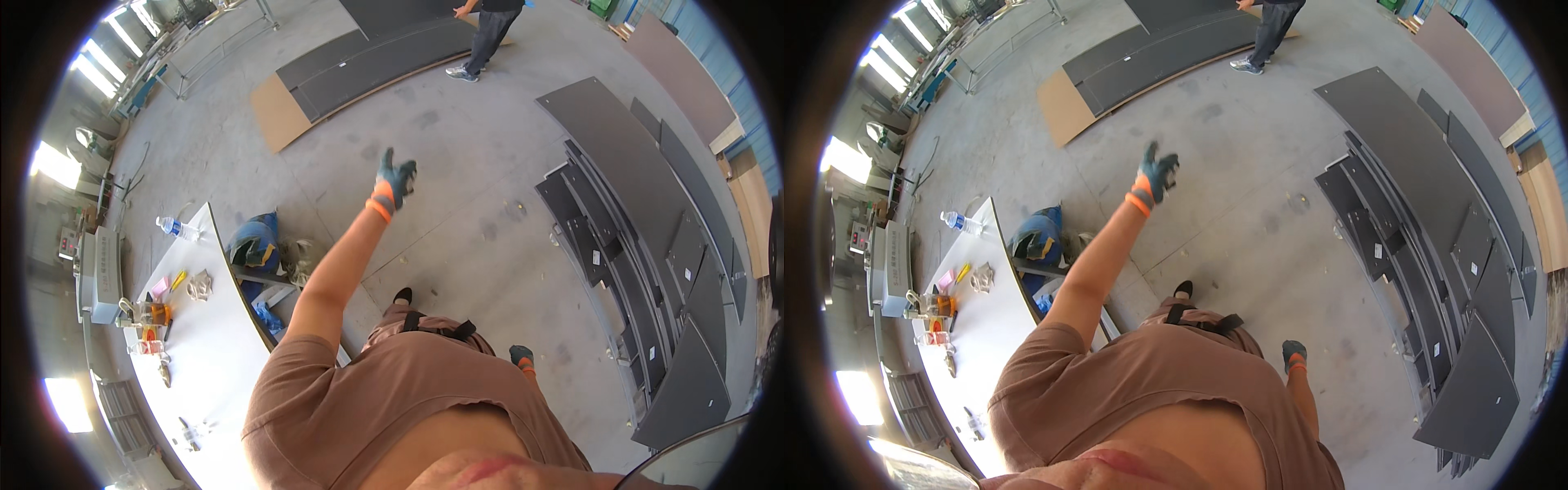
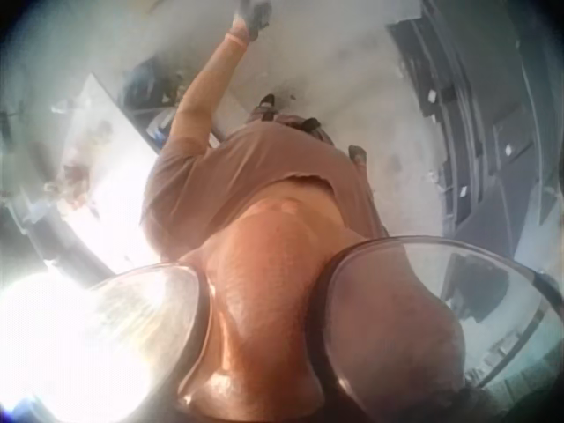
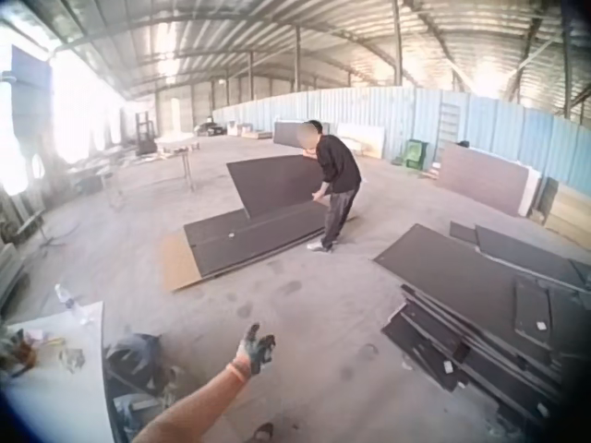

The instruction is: The person applies a bead of adhesive along the edge of a large dark panel using a caulking gun, then smooths it with a plastic spreader. They later wipe the panel surface with a cloth and a water bottle.

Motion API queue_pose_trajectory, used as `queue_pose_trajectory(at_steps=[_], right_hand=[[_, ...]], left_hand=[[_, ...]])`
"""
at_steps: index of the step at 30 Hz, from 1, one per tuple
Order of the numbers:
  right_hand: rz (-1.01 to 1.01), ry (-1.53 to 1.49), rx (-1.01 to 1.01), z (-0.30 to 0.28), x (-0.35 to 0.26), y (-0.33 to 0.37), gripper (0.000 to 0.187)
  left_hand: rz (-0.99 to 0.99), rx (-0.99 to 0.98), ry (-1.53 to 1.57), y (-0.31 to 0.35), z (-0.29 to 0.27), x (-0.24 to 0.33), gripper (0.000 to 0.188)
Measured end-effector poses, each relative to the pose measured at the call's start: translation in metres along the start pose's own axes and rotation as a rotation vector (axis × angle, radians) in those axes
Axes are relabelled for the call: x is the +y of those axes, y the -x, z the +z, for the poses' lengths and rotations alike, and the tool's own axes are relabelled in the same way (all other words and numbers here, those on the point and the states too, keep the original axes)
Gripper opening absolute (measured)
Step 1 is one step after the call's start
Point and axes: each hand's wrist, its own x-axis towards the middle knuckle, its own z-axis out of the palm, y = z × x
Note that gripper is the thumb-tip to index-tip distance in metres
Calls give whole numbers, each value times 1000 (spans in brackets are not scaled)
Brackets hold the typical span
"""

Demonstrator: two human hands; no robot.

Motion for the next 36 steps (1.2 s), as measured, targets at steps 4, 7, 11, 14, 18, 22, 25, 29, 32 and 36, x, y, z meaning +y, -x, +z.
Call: queue_pose_trajectory(at_steps=[4,7,11,14,18,22,25,29,32,36], right_hand=[[33,-110,34,26,-24,-18,28],[193,-47,25,71,-30,-40,25],[-201,615,71,87,2,-75,28],[-82,489,-24,118,-43,-64,28],[45,404,9,102,-74,-29,27],[-13,410,-24,111,-130,-41,27],[60,393,10,95,-125,-23,27],[50,419,-6,88,-141,-33,26],[44,453,-30,83,-147,-37,26],[44,501,-65,76,-149,-40,26]], left_hand=[[-54,-172,90,-100,-20,102,69],[99,-53,-296,-143,-6,150,54],[115,-289,-520,-207,50,198,42],[-65,-176,-294,-217,56,206,54],[589,-385,-1577,-208,100,226,39],[594,-283,-1721,-288,79,244,65],[863,-418,-2286,-281,116,245,58],[952,-285,-2403,-282,112,264,45],[869,-208,-2188,-305,90,265,45],[266,-95,-1029,-365,-10,226,46]])
